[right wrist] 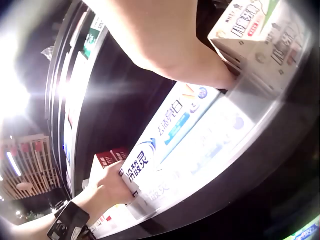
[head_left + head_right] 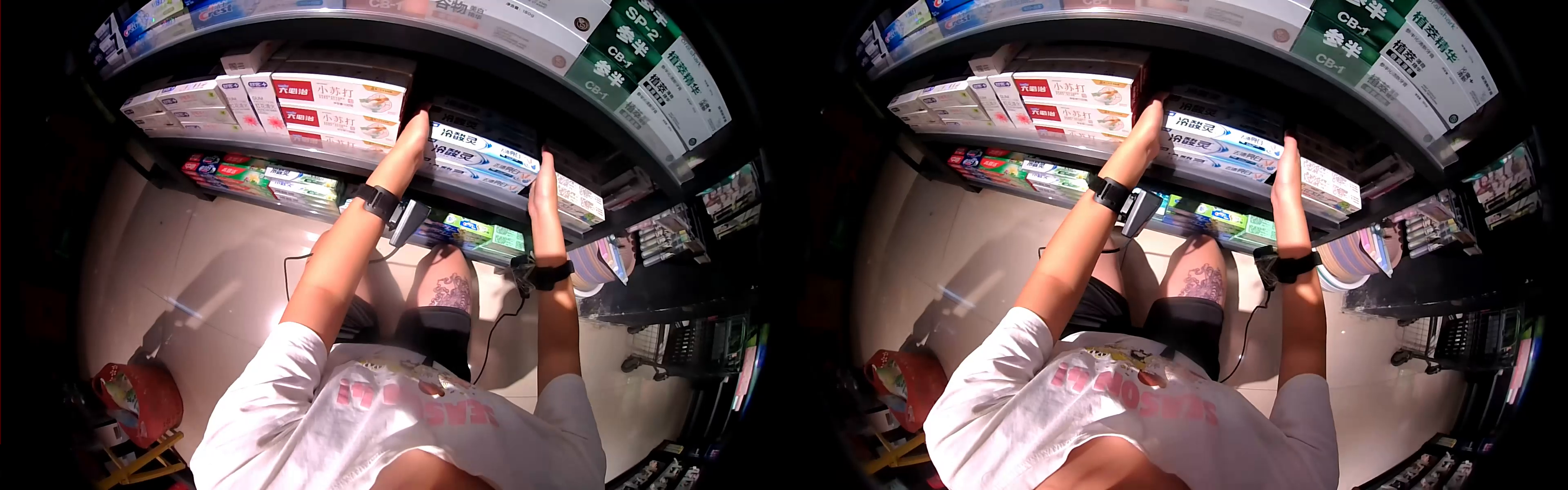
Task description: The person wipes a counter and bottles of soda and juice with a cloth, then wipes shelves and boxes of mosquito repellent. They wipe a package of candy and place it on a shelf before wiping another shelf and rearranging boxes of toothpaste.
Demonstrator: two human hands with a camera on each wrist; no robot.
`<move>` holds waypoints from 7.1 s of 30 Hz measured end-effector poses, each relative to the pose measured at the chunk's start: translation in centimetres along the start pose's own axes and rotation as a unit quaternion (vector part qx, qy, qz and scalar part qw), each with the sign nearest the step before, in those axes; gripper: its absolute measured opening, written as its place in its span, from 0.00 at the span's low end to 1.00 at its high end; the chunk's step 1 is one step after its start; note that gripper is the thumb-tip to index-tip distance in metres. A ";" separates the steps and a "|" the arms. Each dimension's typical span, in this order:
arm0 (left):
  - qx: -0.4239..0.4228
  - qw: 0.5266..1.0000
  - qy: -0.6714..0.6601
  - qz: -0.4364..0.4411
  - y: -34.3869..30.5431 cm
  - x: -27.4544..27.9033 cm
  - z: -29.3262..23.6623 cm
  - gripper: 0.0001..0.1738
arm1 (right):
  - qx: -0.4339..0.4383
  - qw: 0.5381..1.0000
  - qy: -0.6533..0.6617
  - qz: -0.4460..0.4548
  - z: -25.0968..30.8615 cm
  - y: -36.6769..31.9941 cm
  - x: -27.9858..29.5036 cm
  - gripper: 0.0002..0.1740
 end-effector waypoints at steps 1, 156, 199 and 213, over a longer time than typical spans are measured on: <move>0.030 0.995 -0.058 0.081 1.8 0.0 1.9 0.25 | 0.039 0.992 -0.121 -0.006 0.3 0.6 0.7 0.29; 0.226 0.957 -0.021 0.179 -2.3 -5.0 3.9 0.31 | 0.295 0.680 -0.601 0.300 3.4 5.9 -11.1 0.31; -0.402 0.876 0.240 0.118 -8.4 -2.6 -4.4 0.12 | 0.518 0.690 -0.494 0.107 5.7 -7.9 -5.7 0.27; -0.535 0.784 0.282 0.138 -13.9 3.6 -9.3 0.18 | 0.523 0.680 -0.507 0.088 5.3 -7.7 -6.1 0.25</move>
Point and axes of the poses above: each hand's wrist, its own y-axis towards the middle knuckle, its own x-axis out of the back of the hand, z = x × y, the point moved 8 cm from there along y, towards the middle knuckle, and after that the axes turned 15 degrees about -z, right-handed, at the moved point
